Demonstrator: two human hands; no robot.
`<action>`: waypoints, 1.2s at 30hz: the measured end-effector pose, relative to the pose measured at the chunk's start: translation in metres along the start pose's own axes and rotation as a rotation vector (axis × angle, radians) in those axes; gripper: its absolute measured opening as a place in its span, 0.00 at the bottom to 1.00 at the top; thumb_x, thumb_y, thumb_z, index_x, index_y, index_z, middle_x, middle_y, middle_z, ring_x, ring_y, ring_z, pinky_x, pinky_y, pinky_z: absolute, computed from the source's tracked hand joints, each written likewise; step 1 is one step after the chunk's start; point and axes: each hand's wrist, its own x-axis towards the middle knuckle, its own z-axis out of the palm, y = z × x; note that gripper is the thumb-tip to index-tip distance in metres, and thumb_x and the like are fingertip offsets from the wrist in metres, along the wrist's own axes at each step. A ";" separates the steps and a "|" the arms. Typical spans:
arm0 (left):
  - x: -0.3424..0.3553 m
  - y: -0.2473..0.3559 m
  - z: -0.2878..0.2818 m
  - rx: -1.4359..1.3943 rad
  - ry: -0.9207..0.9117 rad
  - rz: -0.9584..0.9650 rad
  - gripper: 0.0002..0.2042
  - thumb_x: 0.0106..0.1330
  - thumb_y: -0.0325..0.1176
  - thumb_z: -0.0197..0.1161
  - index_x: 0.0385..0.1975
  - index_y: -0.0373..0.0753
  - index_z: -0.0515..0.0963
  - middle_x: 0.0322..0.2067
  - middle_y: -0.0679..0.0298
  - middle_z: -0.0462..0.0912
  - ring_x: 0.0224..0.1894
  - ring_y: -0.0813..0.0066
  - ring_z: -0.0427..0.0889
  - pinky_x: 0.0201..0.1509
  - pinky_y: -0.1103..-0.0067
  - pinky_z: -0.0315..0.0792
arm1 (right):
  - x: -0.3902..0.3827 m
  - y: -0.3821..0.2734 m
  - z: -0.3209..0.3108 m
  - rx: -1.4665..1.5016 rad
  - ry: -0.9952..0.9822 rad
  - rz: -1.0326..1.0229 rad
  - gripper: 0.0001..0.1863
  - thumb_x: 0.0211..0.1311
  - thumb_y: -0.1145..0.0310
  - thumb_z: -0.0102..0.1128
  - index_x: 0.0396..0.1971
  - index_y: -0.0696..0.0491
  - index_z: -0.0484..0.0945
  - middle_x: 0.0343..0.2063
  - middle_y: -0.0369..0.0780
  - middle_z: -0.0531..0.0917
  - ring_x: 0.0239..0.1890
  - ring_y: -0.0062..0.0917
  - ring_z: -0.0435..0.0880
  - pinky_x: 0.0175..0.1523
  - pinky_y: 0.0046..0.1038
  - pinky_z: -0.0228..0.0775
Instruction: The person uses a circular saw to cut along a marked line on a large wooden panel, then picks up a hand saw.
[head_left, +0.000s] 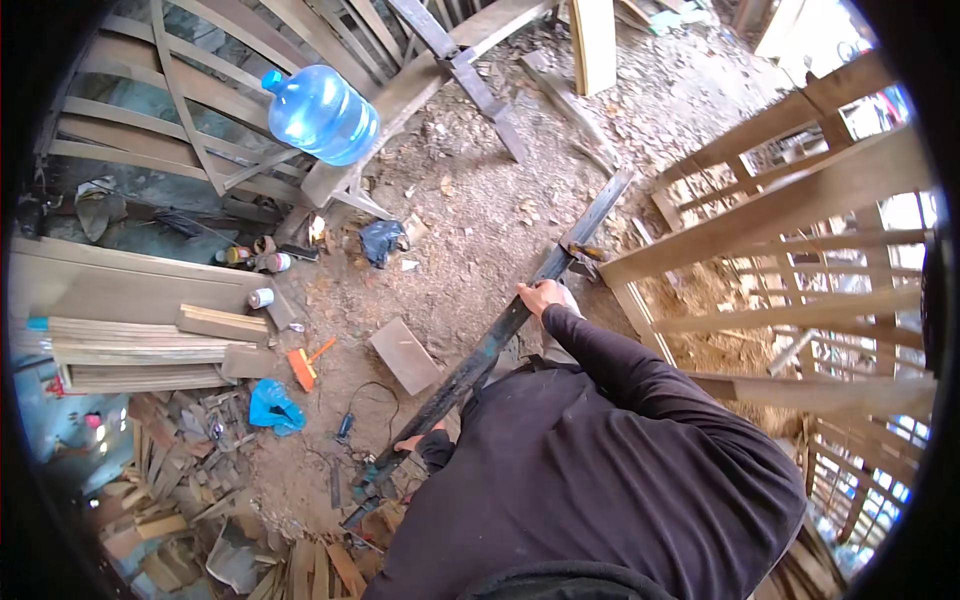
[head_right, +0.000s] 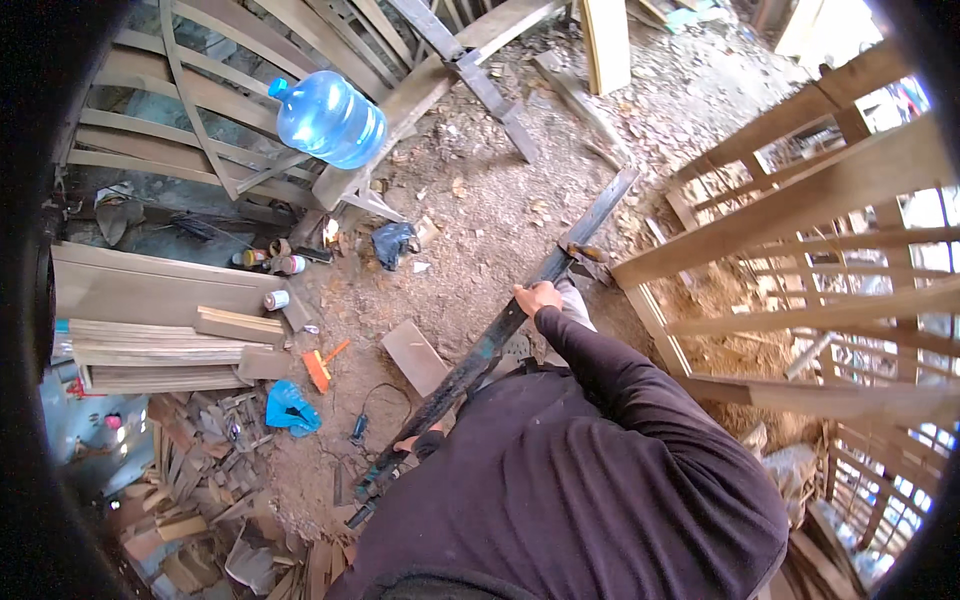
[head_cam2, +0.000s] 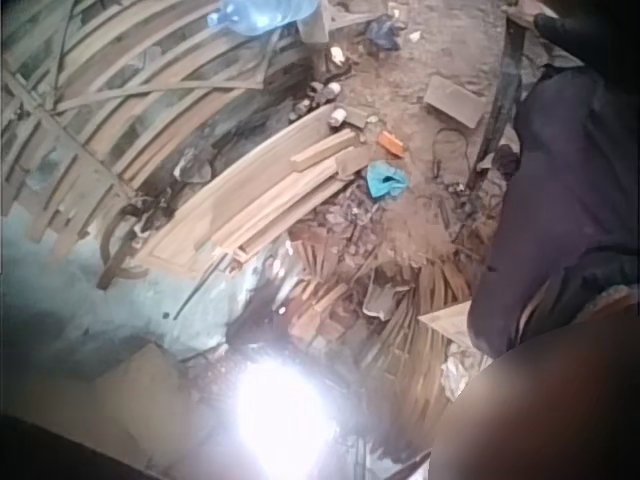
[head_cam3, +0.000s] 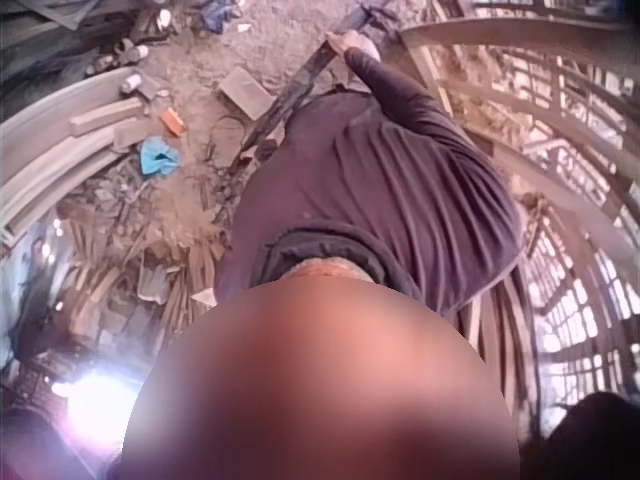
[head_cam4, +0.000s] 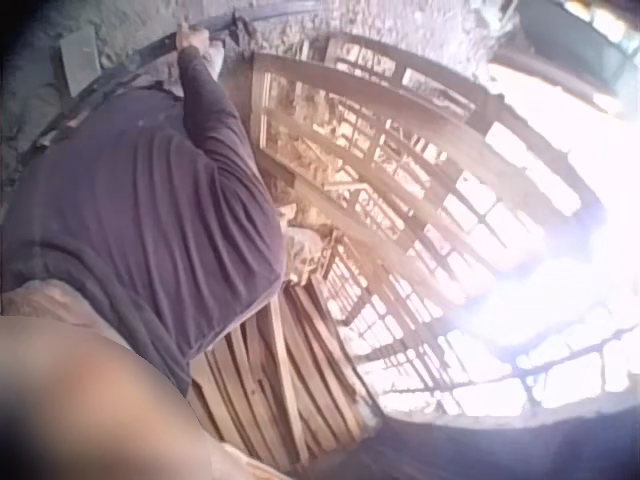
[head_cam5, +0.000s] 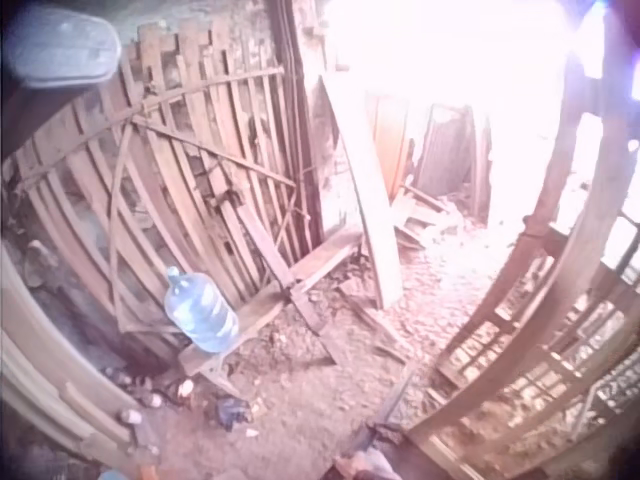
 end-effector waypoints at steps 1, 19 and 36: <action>-0.002 -0.018 0.007 -0.010 0.011 0.011 0.44 0.56 0.73 0.43 0.60 0.40 0.63 0.62 0.59 0.63 0.62 0.54 0.63 0.63 0.50 0.57 | 0.015 -0.007 -0.003 -0.011 0.001 -0.015 0.24 0.43 0.48 0.61 0.25 0.57 0.84 0.29 0.52 0.83 0.39 0.41 0.84 0.46 0.35 0.73; 0.081 -0.268 0.042 -0.081 0.421 0.157 0.46 0.54 0.74 0.45 0.64 0.41 0.58 0.65 0.60 0.58 0.64 0.55 0.60 0.64 0.51 0.56 | 0.306 -0.134 0.034 -0.482 -0.076 -0.008 0.30 0.42 0.43 0.64 0.34 0.57 0.83 0.36 0.50 0.84 0.40 0.37 0.84 0.47 0.32 0.75; 0.207 -0.394 -0.043 -0.167 0.736 0.338 0.40 0.56 0.68 0.54 0.61 0.43 0.64 0.56 0.56 0.71 0.54 0.51 0.71 0.56 0.49 0.66 | 0.491 -0.064 0.176 -0.837 -0.188 0.103 0.32 0.38 0.47 0.65 0.39 0.58 0.82 0.42 0.50 0.82 0.48 0.36 0.81 0.52 0.32 0.73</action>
